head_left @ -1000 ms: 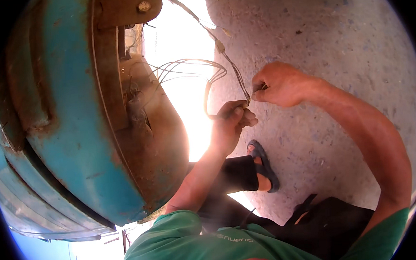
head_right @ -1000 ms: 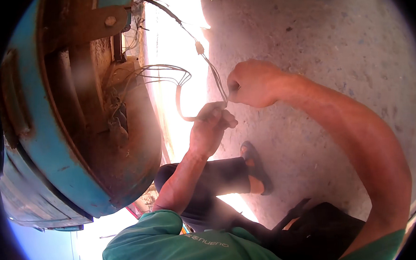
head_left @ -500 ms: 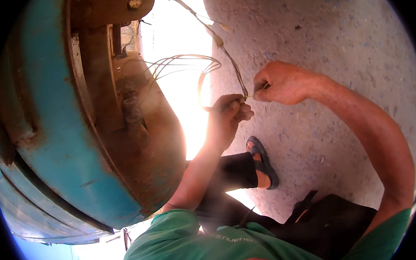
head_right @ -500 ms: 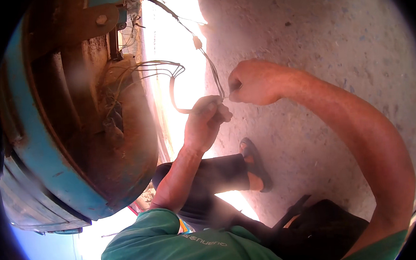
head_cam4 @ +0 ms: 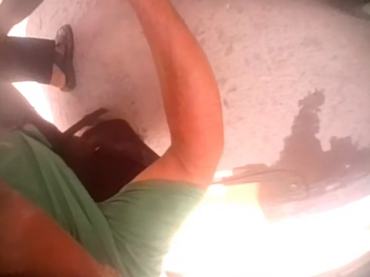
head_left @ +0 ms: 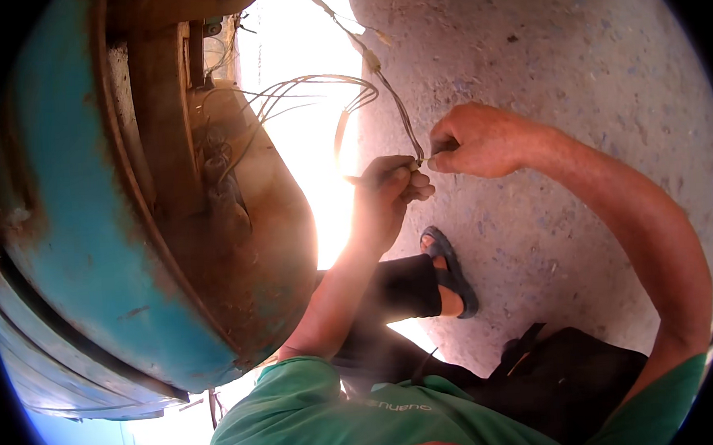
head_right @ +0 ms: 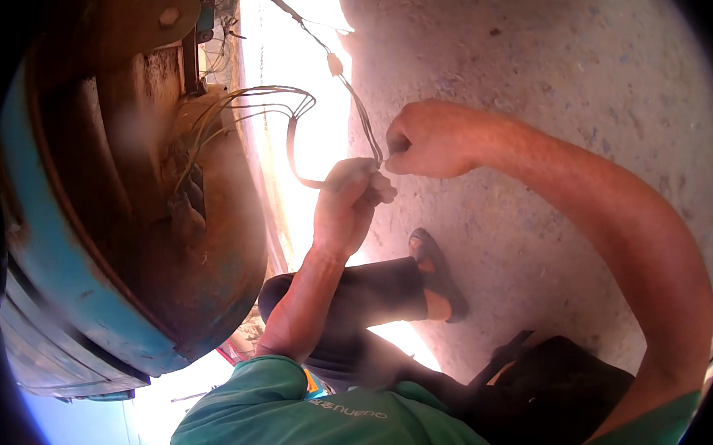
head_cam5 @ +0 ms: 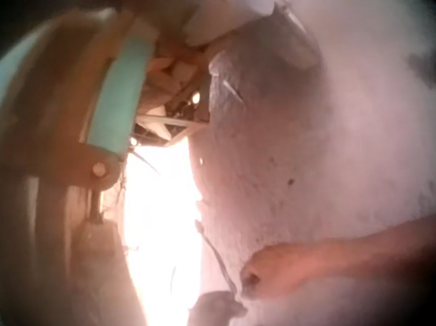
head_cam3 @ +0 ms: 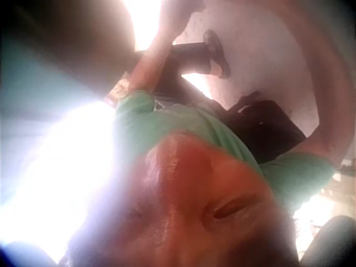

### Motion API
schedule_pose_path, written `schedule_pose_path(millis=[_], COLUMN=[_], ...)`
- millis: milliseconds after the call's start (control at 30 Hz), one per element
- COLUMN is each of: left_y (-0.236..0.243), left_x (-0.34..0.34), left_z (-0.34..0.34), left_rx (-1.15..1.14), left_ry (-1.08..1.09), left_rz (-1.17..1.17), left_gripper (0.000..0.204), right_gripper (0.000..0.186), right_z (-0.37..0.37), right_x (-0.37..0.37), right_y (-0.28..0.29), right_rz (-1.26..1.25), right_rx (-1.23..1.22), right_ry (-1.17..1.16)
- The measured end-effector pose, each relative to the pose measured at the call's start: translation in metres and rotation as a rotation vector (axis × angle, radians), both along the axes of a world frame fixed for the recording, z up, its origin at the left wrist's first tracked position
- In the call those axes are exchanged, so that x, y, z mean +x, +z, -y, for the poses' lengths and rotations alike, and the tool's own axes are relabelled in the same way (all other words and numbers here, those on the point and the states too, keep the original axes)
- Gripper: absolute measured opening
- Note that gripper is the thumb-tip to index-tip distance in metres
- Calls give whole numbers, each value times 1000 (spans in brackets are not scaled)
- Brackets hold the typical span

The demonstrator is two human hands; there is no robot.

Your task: The person manipulates and connects electrical wires on a blue vehicle by hand, twisting wire ends together and inserting them into a connector.

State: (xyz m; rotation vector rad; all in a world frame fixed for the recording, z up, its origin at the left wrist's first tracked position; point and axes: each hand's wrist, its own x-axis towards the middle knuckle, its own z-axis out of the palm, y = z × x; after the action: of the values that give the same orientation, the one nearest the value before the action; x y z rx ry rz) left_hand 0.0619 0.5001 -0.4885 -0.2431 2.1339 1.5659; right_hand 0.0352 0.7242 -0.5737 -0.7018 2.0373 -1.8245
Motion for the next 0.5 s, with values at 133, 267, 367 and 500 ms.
schedule_pose_path(millis=[133, 267, 367, 500], left_y=[2, 3, 4, 7], left_x=[0, 1, 1, 2], left_z=[1, -3, -4, -6], left_rx=[14, 4, 3, 13], left_ry=[8, 16, 1, 20], left_rz=[3, 4, 12, 21], left_gripper=[22, 22, 22, 22], right_gripper=[30, 30, 30, 30], right_z=[5, 6, 5, -3], right_x=[1, 2, 2, 0], right_y=[2, 2, 3, 10], right_rz=[-7, 29, -19, -37], right_rx=[-15, -12, 7, 59], right_ry=[-16, -43, -65, -52])
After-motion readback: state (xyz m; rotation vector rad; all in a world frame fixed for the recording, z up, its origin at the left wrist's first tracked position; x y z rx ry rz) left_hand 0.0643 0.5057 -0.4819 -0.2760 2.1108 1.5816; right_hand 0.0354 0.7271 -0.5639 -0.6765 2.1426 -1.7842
